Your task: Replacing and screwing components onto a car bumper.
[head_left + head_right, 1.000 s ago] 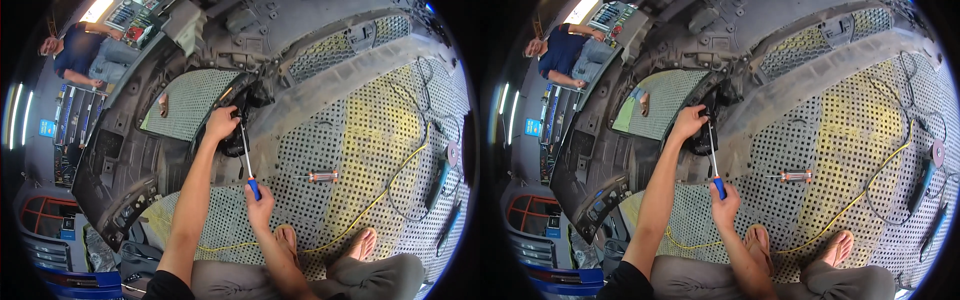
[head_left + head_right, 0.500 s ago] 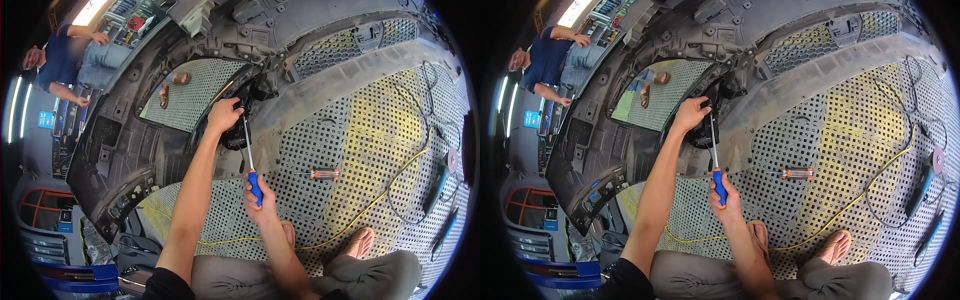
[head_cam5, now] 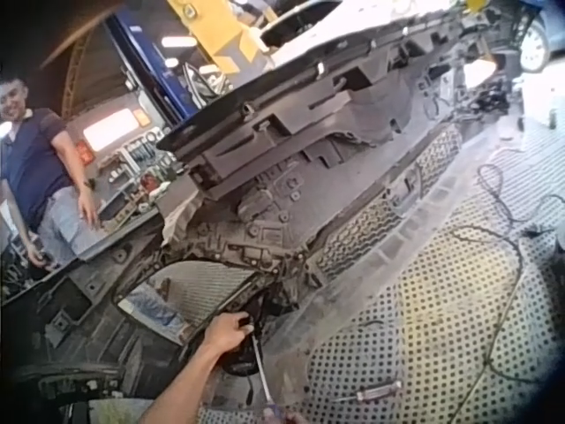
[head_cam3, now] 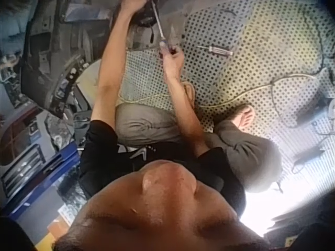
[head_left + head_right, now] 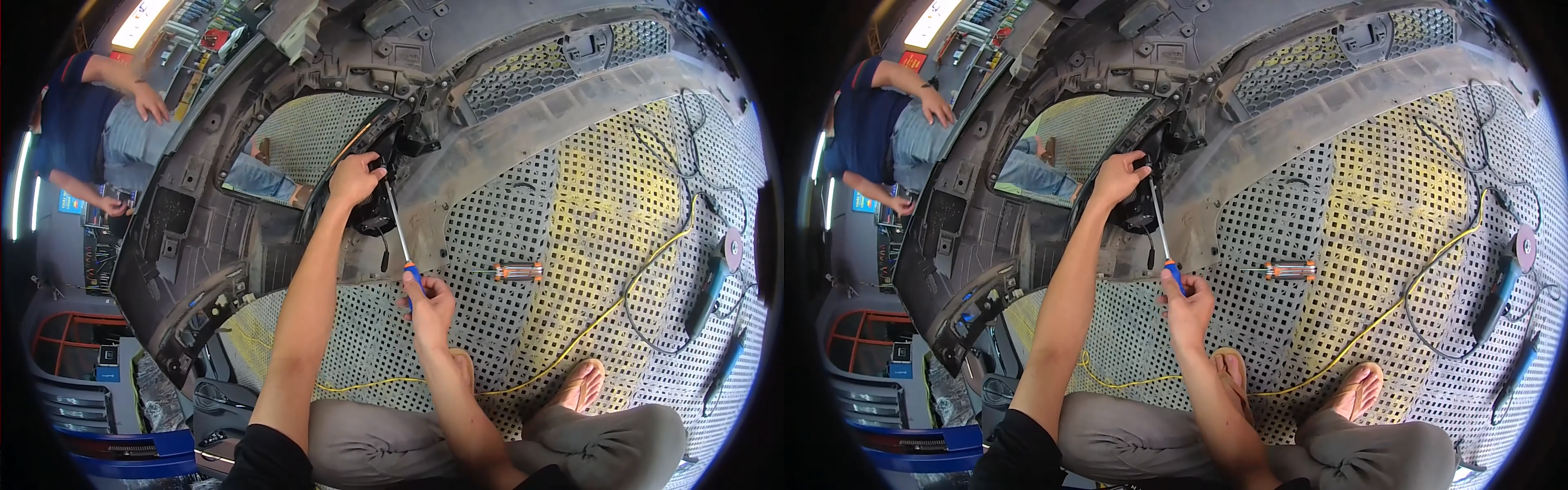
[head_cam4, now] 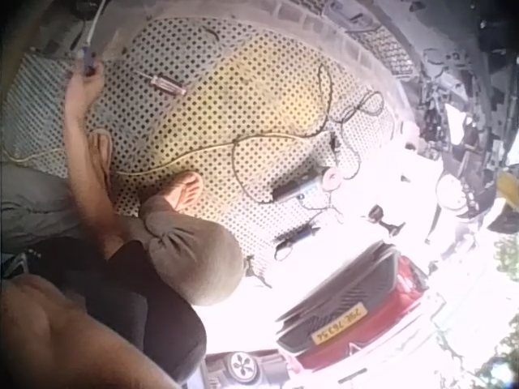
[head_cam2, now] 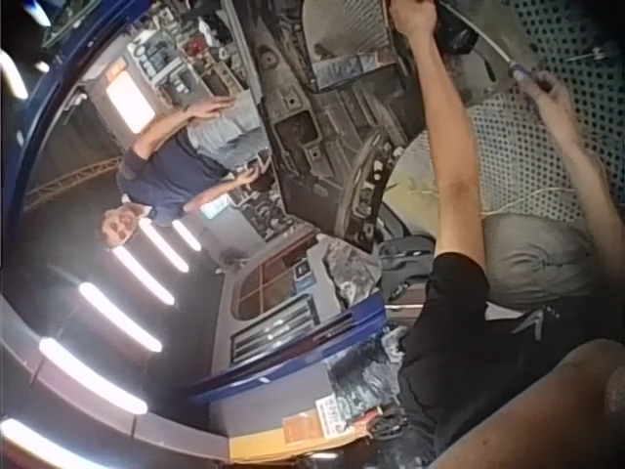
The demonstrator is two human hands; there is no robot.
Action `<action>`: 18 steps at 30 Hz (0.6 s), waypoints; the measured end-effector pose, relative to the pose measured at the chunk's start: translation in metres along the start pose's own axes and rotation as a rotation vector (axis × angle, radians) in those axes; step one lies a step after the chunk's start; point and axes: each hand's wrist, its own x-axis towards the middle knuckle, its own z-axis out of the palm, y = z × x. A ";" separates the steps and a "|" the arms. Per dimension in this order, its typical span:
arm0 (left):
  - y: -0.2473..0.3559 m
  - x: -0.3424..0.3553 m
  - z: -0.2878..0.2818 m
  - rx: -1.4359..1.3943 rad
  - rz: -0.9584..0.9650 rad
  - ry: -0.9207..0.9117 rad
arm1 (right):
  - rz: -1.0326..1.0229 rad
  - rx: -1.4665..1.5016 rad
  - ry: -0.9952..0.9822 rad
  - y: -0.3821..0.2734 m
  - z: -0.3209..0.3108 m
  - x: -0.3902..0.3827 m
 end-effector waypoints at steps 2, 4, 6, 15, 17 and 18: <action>0.001 -0.002 0.000 0.012 -0.021 -0.002 | -0.076 -0.065 0.089 0.004 0.001 0.000; 0.003 -0.003 0.002 0.019 -0.043 -0.007 | -0.025 -0.013 0.018 0.002 -0.002 0.002; 0.004 -0.003 0.004 0.052 -0.005 0.029 | 0.191 0.228 -0.105 -0.006 -0.012 0.007; -0.002 0.002 0.002 0.002 0.078 -0.014 | 0.565 0.628 -0.512 -0.031 -0.038 0.024; -0.005 0.002 -0.002 0.014 0.093 -0.041 | 0.542 0.596 -0.507 -0.026 -0.033 0.022; -0.005 0.002 -0.002 0.019 0.114 -0.063 | 0.506 0.534 -0.473 -0.024 -0.031 0.020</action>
